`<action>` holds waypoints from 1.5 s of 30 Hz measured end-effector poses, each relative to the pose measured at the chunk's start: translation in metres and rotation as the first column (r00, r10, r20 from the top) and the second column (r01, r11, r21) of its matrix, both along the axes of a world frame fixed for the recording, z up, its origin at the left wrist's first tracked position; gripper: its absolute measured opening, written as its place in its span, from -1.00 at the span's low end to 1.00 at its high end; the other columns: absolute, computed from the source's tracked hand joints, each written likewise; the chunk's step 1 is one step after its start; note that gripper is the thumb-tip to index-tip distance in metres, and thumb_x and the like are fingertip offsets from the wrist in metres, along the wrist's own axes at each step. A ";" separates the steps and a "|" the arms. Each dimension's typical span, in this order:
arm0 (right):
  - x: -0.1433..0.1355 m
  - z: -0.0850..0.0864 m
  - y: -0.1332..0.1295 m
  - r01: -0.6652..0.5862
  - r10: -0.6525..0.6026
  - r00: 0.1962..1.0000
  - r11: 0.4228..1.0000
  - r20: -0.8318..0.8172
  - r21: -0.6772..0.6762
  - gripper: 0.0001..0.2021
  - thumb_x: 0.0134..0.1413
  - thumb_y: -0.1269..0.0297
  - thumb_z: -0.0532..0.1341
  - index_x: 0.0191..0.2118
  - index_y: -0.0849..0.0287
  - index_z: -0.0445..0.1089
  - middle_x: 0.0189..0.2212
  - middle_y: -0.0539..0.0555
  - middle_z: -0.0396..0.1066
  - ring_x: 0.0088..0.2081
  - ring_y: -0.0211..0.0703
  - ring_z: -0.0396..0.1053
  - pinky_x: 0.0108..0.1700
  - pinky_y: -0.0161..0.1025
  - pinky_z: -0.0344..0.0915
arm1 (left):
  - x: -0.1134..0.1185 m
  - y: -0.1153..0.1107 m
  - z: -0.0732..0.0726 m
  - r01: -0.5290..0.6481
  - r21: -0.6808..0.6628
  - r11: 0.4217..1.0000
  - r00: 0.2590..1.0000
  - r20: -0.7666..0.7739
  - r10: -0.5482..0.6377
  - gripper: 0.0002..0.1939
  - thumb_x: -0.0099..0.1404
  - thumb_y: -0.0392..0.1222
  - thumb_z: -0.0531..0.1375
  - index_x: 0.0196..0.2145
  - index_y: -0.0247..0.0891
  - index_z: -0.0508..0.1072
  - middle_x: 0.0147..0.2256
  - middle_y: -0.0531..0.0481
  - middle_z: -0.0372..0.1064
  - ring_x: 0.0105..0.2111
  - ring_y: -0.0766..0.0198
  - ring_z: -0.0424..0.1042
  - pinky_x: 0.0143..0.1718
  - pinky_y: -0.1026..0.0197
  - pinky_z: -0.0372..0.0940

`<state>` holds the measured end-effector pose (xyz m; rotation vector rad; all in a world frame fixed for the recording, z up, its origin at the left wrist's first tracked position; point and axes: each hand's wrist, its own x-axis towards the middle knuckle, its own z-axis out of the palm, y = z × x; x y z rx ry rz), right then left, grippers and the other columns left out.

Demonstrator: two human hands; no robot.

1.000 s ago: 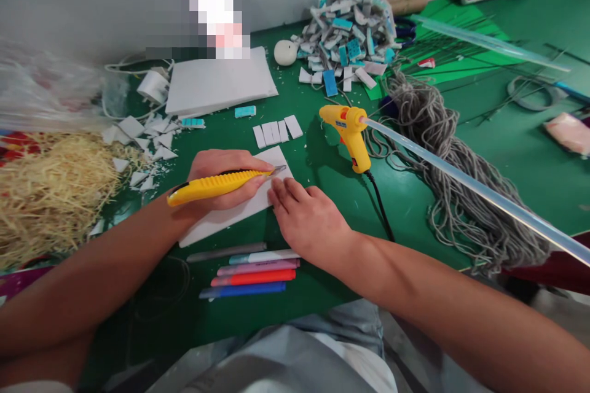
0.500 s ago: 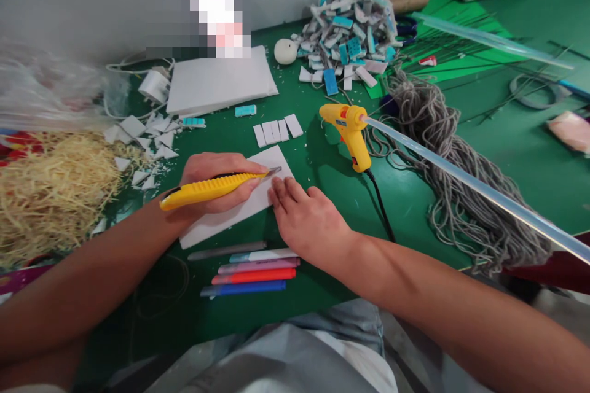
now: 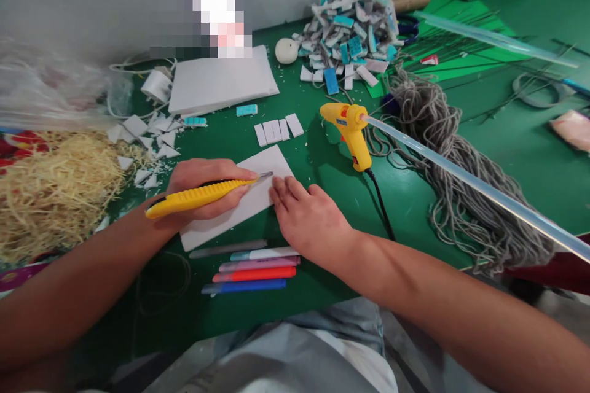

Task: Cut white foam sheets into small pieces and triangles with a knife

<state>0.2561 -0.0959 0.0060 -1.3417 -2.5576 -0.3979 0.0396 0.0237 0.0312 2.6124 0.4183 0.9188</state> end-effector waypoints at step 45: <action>0.019 0.007 0.063 -0.181 0.157 0.983 0.916 -0.095 -0.359 -0.25 0.39 -0.07 0.24 0.45 0.43 0.24 0.46 0.40 0.22 0.48 0.22 0.21 0.48 0.20 0.17 | -0.025 -0.023 -0.006 -0.113 -0.007 0.994 0.993 0.028 0.113 -0.85 0.40 -0.26 0.24 -0.14 -0.11 0.60 -0.27 0.03 0.70 -0.42 0.29 0.64 -0.35 0.35 0.48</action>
